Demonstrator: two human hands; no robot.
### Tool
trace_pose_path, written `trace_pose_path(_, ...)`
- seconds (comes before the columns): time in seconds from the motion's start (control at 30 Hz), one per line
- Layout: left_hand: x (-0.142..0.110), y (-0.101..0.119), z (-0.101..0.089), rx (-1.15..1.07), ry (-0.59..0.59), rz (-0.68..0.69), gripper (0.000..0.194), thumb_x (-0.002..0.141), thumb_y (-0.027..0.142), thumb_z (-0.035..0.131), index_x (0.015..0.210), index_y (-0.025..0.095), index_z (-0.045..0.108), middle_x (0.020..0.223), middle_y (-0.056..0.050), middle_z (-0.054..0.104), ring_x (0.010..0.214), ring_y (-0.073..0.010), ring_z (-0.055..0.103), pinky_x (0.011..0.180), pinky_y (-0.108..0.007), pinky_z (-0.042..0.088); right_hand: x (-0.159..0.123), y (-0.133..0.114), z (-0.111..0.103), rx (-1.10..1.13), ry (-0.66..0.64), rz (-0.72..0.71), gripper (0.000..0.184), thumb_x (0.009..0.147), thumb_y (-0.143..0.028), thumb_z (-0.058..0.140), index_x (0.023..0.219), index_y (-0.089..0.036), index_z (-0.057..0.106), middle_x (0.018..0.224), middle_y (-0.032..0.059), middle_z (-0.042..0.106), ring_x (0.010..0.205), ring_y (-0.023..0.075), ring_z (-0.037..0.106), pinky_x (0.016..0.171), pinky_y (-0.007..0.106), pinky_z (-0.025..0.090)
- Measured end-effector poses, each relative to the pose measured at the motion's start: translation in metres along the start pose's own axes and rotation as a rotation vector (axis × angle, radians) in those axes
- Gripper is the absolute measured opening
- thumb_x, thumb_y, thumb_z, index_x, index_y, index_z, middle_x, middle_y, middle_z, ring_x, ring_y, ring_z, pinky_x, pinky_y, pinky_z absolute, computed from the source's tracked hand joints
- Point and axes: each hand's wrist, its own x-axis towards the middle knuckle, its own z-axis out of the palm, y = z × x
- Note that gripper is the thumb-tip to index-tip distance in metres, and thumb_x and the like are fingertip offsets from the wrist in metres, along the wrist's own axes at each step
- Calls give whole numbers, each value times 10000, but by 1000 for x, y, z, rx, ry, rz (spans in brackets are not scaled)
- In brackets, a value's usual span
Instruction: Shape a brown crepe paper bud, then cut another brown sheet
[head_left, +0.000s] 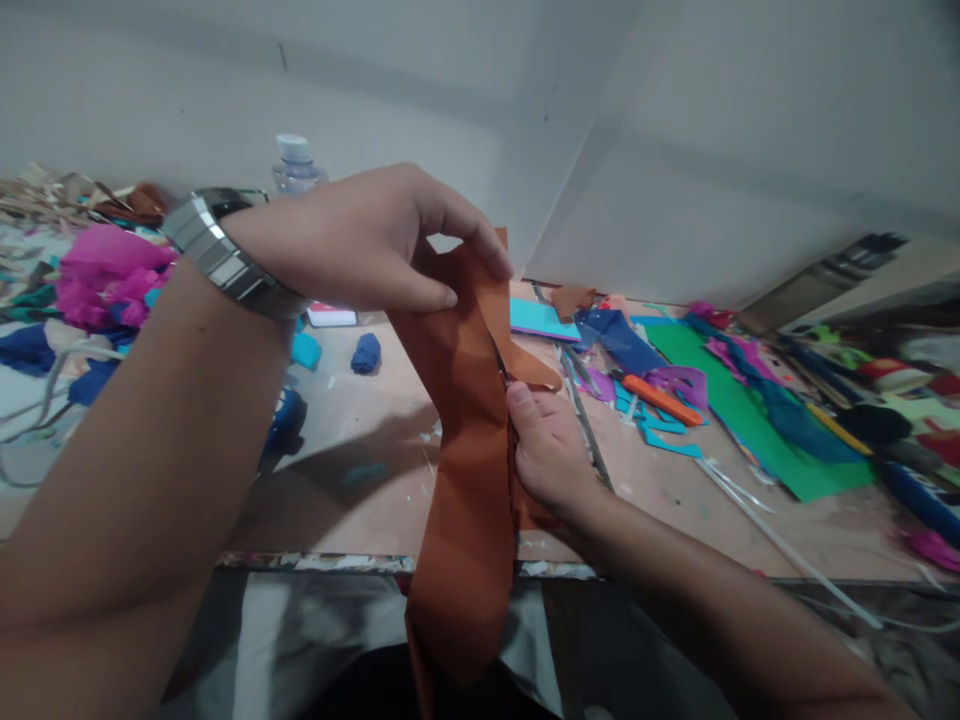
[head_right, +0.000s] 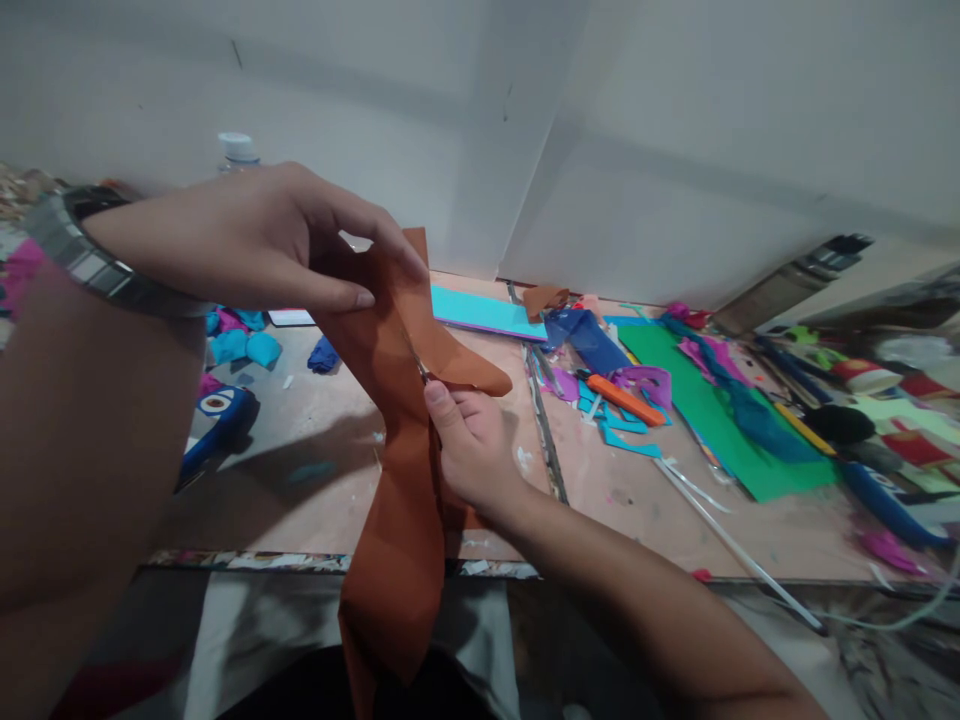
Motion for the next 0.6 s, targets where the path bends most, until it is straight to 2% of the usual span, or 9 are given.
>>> trace_pose_path(0.23, 1, -2, 0, -13, 5, 12, 460, 864, 276, 683, 1304, 150, 728, 1094, -51, 787, 1060, -226, 713, 885, -241, 574, -1, 0, 1, 24, 14, 35, 625, 892, -755, 649, 620, -192, 628, 605, 9, 611, 563, 129, 542, 524, 248, 442)
trace_pose_path(0.4, 1, -2, 0, -22, 7, 21, 449, 854, 264, 684, 1289, 166, 741, 1129, -48, 783, 1036, -234, 725, 878, -271, 593, -1, -1, 3, 56, 6, 43, 608, 882, -761, 656, 664, -193, 669, 663, 27, 673, 625, 156, 613, 572, 266, 503)
trace_pose_path(0.6, 1, -4, 1, -46, 11, 15, 429, 857, 300, 679, 1261, 177, 749, 1060, -29, 785, 1107, -266, 723, 942, -339, 594, -2, -2, 3, 63, 12, 84, 612, 876, -764, 661, 663, -190, 661, 640, 22, 666, 592, 155, 606, 543, 265, 488)
